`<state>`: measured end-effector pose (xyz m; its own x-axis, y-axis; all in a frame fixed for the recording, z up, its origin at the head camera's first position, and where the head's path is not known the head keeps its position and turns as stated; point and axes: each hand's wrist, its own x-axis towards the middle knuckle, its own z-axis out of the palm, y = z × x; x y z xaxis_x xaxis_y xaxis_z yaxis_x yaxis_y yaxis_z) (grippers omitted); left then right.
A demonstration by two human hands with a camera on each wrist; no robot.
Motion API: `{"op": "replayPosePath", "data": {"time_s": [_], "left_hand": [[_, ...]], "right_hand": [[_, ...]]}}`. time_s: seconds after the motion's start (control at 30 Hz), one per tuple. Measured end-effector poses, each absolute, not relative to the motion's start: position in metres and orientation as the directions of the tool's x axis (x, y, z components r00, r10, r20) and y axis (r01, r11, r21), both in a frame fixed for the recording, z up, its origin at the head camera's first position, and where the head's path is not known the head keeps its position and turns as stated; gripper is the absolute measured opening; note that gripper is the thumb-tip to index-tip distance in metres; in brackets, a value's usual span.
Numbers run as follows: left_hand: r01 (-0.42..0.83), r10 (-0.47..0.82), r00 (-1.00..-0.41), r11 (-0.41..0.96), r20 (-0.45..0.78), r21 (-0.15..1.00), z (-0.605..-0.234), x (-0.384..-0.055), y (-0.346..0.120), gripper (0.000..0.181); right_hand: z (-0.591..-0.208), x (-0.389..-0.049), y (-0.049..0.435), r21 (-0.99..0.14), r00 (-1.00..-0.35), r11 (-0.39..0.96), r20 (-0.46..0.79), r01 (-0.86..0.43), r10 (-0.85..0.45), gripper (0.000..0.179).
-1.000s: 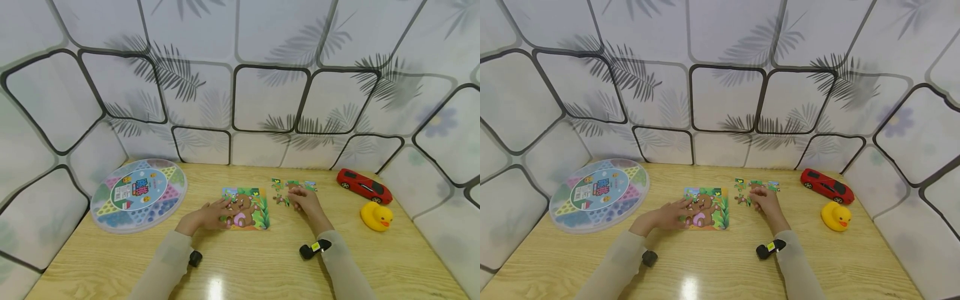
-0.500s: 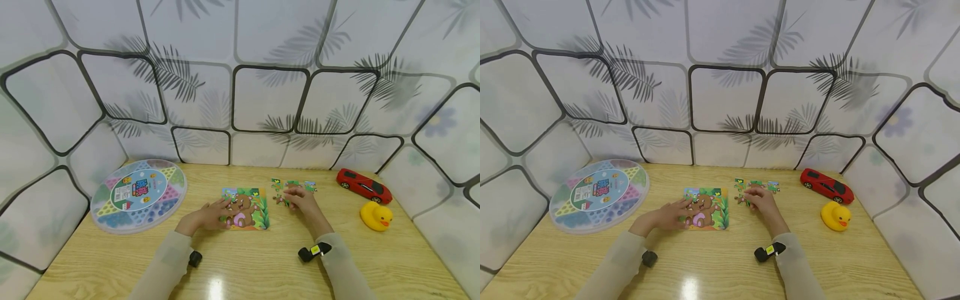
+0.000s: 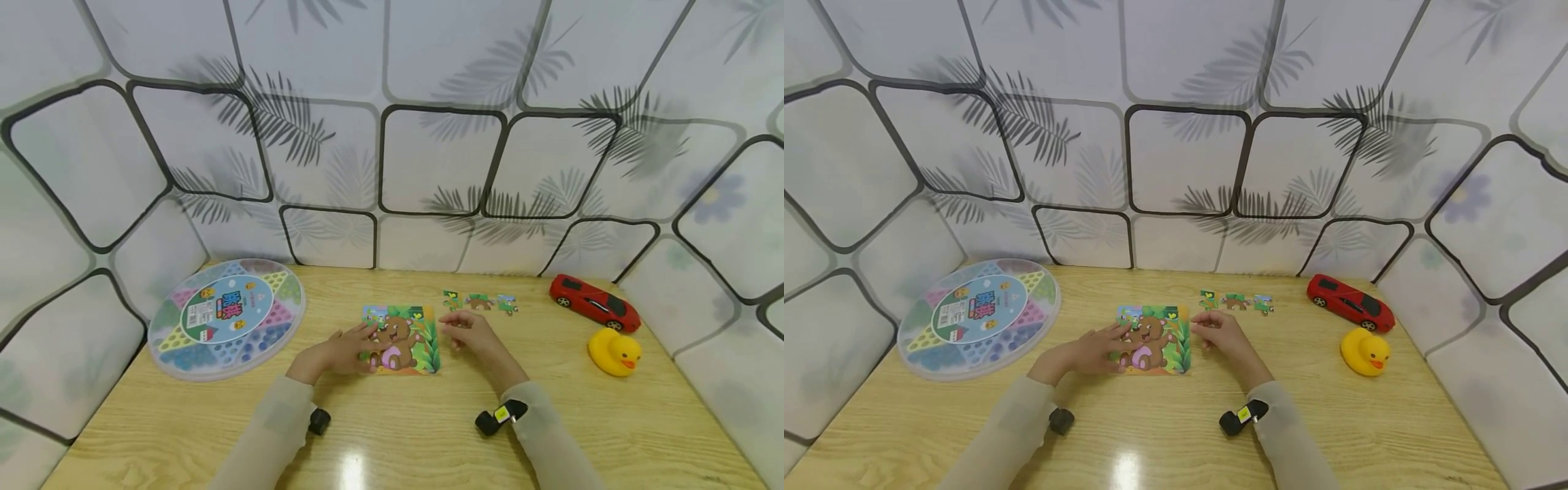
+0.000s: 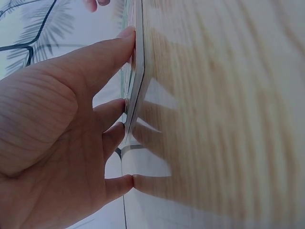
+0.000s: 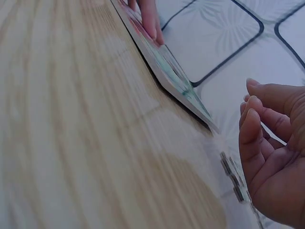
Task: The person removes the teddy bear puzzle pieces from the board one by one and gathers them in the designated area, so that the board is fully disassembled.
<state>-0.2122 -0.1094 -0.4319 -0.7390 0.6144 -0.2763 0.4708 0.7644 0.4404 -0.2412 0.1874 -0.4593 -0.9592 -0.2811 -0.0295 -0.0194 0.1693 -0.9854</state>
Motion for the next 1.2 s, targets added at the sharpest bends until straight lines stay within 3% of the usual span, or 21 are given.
{"op": "replayPosePath", "data": {"time_s": [0.37,0.6,1.2], "left_hand": [[0.473,0.616,-0.737,0.763,-0.277,0.440,-0.431,-0.211,-0.110,0.053],[0.472,0.619,-0.737,0.758,-0.271,0.450,-0.431,-0.212,-0.110,0.054],[0.470,0.609,-0.740,0.771,-0.284,0.429,-0.434,-0.215,-0.109,0.058]], "right_hand": [[-0.450,-0.231,0.151,-0.972,-0.895,0.236,-0.100,-0.007,-0.434,0.034],[-0.458,-0.234,0.135,-0.938,-0.896,0.336,-0.074,-0.088,-0.439,0.037],[-0.459,-0.238,0.128,-0.886,-0.897,0.458,-0.140,-0.076,-0.420,0.047]]}}
